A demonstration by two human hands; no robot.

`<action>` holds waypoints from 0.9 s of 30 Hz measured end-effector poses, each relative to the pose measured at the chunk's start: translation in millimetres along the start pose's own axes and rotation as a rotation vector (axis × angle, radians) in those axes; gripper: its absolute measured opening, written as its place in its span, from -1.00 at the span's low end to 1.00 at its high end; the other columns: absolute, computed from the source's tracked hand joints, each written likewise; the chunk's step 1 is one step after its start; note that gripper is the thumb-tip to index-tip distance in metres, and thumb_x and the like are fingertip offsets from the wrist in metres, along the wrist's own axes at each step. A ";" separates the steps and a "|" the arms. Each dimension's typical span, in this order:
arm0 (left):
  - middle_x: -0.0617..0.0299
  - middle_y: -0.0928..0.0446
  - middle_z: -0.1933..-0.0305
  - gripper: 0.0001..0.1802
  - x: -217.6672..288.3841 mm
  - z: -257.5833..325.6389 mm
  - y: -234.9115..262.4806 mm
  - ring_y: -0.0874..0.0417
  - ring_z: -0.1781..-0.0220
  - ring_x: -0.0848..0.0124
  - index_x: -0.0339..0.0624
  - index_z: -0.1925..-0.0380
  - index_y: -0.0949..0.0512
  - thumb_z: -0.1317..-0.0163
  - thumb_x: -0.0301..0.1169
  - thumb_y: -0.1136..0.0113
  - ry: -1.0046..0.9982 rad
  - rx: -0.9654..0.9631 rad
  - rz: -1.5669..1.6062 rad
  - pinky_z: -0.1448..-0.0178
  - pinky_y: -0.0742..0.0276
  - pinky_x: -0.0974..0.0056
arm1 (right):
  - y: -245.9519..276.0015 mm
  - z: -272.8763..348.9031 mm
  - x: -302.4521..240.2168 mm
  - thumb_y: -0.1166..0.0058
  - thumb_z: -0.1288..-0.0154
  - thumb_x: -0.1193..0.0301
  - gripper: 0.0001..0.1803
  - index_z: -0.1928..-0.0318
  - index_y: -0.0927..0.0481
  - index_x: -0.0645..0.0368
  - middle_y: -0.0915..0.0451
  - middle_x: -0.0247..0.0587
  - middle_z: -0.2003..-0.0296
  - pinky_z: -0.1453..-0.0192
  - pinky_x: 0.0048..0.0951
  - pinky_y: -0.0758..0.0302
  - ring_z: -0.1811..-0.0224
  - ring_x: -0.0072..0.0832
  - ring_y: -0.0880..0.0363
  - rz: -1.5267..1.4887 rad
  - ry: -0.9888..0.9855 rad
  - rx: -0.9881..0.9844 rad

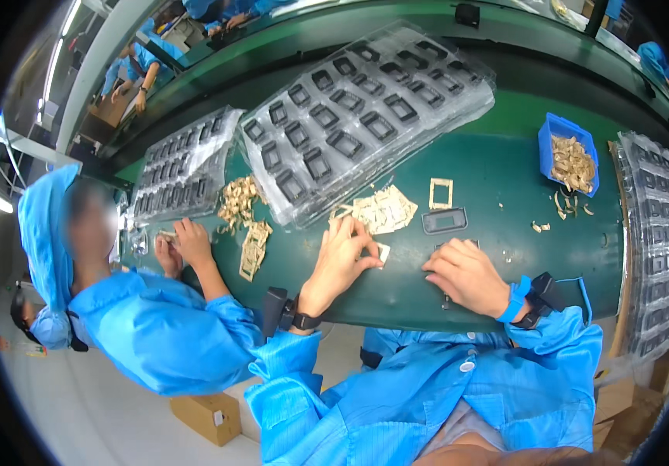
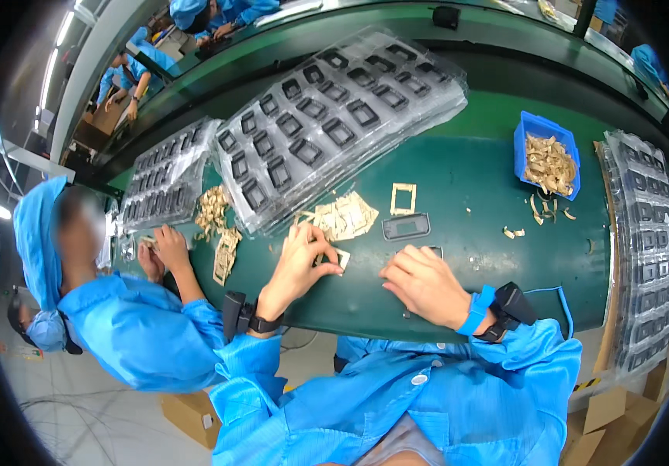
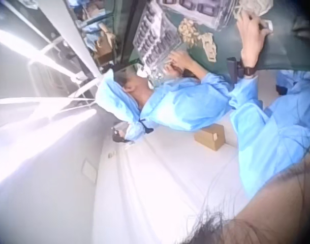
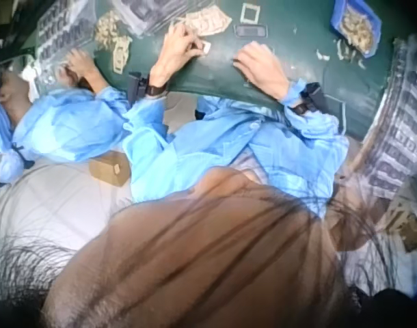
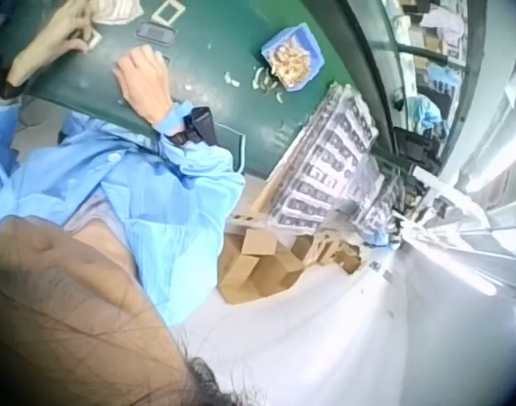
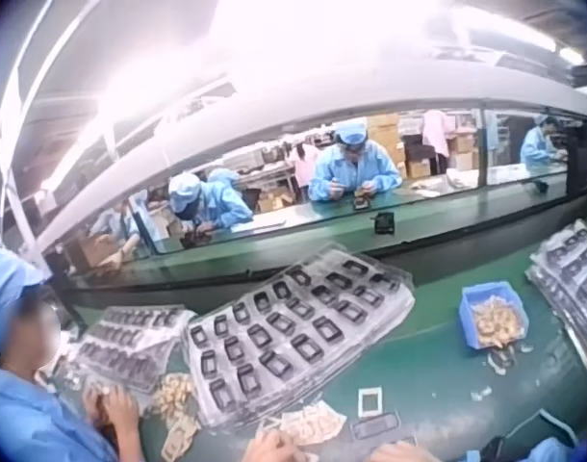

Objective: Assembling small plastic electronic housings and contact pads at a factory assembly line.

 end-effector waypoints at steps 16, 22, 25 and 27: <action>0.24 -0.45 0.11 -0.57 -12.7 5.5 -2.2 -0.47 -0.02 0.16 -0.01 0.32 -0.62 0.18 -0.22 -0.65 0.053 0.015 0.098 -0.06 -0.34 0.14 | -57.5 -50.2 1.4 -0.36 -0.13 0.31 -0.67 0.18 -0.56 0.20 -0.48 -0.17 0.19 0.01 -0.28 -0.38 0.02 -0.25 -0.47 0.084 -0.046 -0.032; 0.30 -0.51 0.30 -0.60 -8.6 9.1 -6.1 -0.51 0.12 0.21 -0.06 0.41 -0.55 0.13 -0.24 -0.63 0.070 0.026 0.146 -0.03 -0.31 0.16 | -52.0 -55.0 10.5 -0.34 -0.17 0.32 -0.67 0.11 -0.61 0.21 -0.54 -0.18 0.18 -0.02 -0.22 -0.42 0.02 -0.21 -0.51 0.018 -0.064 -0.098; 0.25 -0.63 0.37 -0.73 -10.4 17.7 -4.1 -0.59 0.22 0.21 -0.20 0.39 -0.66 -0.02 -0.32 -0.56 0.106 0.110 0.260 0.08 -0.47 0.21 | -28.6 -66.1 25.6 -0.32 -0.21 0.33 -0.70 0.08 -0.65 0.17 -0.58 -0.19 0.19 -0.01 -0.20 -0.44 0.04 -0.19 -0.53 -0.009 -0.084 -0.064; 0.14 -0.71 0.35 -0.83 -10.9 26.4 5.0 -0.68 0.34 0.33 -0.34 0.25 -0.73 -0.22 -0.45 -0.41 0.173 0.204 0.380 0.19 -0.59 0.27 | 5.3 -80.9 37.7 -0.29 -0.25 0.33 -0.75 0.09 -0.67 0.13 -0.58 -0.17 0.24 0.02 -0.17 -0.45 0.07 -0.18 -0.54 0.064 -0.126 0.047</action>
Point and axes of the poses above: each hand's wrist, its own z-axis away from the middle knuckle, its own y-axis out of the back of the hand, x = y × z, the point moved 8 cm from there along -z, towards the middle knuckle
